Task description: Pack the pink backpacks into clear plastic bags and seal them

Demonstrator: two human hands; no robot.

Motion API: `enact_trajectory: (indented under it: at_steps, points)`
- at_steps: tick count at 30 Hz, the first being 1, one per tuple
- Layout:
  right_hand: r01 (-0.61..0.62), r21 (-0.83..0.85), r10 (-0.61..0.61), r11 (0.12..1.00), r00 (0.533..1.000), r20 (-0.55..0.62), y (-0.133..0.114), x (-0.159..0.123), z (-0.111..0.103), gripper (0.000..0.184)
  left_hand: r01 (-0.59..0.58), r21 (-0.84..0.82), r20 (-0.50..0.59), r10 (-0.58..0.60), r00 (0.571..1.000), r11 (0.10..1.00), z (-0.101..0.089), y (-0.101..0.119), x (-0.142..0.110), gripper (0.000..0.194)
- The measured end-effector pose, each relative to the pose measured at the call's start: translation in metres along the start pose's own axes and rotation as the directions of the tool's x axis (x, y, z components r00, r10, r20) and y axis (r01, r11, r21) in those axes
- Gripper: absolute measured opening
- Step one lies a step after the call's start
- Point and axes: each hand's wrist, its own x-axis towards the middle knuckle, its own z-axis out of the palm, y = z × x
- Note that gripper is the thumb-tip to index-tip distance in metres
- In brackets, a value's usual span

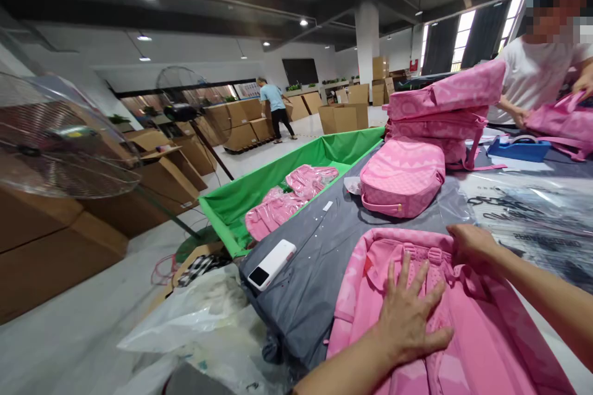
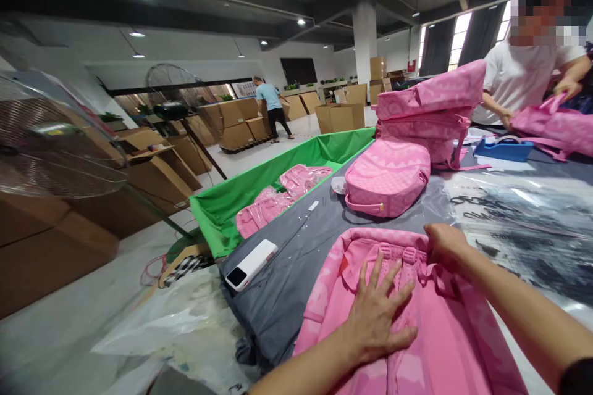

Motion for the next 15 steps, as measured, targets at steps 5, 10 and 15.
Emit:
enact_trajectory:
  at_steps: [5, 10, 15]
  points:
    - [0.046, -0.094, -0.046, 0.995, 0.999, -0.005, -0.011, -0.012, -0.012, 0.036, 0.097, -0.062, 0.022, -0.095, 0.995, 0.993, 0.005, -0.014, 0.02, 0.076]
    - [0.089, -0.155, -0.093, 0.984, 0.996, -0.018, -0.018, -0.016, -0.021, 0.028, 0.076, -0.047, 0.038, -0.075, 0.996, 0.996, 0.009, -0.017, 0.024, 0.076]
    - [0.275, -0.149, -0.289, 0.95, 0.954, -0.082, -0.077, 0.031, -0.026, 0.007, 0.077, -0.055, 0.083, -0.072, 0.994, 0.996, 0.002, -0.013, 0.029, 0.085]
